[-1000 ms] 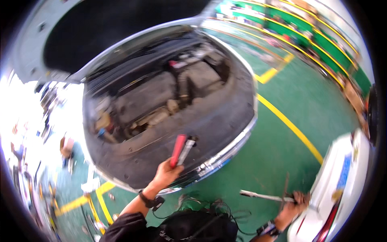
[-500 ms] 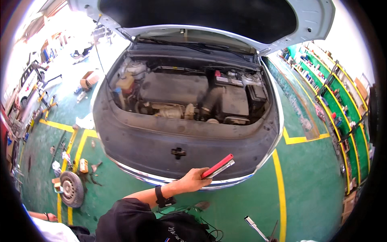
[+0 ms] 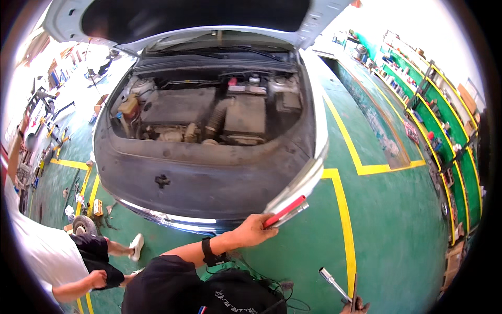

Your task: The person uses a socket wrench to work on bolts on a car engine. Then, the person lifts a plastic engine cover and positions it over the engine block, pressing down to secure it.

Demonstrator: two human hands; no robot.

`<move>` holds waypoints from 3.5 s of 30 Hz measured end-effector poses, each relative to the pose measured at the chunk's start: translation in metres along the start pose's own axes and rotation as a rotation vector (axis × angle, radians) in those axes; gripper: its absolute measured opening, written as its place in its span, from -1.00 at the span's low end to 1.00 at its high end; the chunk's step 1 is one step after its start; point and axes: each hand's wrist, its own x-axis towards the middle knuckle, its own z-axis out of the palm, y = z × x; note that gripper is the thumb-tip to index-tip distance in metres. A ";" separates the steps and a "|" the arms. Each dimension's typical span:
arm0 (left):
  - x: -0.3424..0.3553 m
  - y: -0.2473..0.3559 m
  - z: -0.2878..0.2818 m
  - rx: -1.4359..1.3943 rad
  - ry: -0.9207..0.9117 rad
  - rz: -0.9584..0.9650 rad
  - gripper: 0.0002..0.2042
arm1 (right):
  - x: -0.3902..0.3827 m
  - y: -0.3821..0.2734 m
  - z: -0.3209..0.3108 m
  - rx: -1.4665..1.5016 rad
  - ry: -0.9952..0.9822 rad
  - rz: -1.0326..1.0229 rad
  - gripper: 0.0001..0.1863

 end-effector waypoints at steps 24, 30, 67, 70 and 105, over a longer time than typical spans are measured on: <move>0.233 0.099 0.401 -0.157 -0.022 -0.138 -0.85 | 0.468 0.107 -0.054 1.567 0.348 0.770 -0.53; 0.383 0.123 0.537 -0.159 -0.287 -0.016 -0.84 | 0.596 0.100 -0.059 1.599 0.306 0.691 -0.57; 0.196 0.102 0.674 -0.079 0.978 -0.187 -0.68 | 0.510 -0.016 0.144 0.829 -1.771 1.068 -0.72; 0.134 0.100 0.658 -0.164 1.017 -0.224 -0.67 | 0.445 -0.021 0.123 0.747 -1.848 1.081 -0.72; 0.077 0.107 0.701 -0.232 1.041 -0.261 -0.65 | 0.419 -0.006 0.073 0.717 -1.945 1.032 -0.75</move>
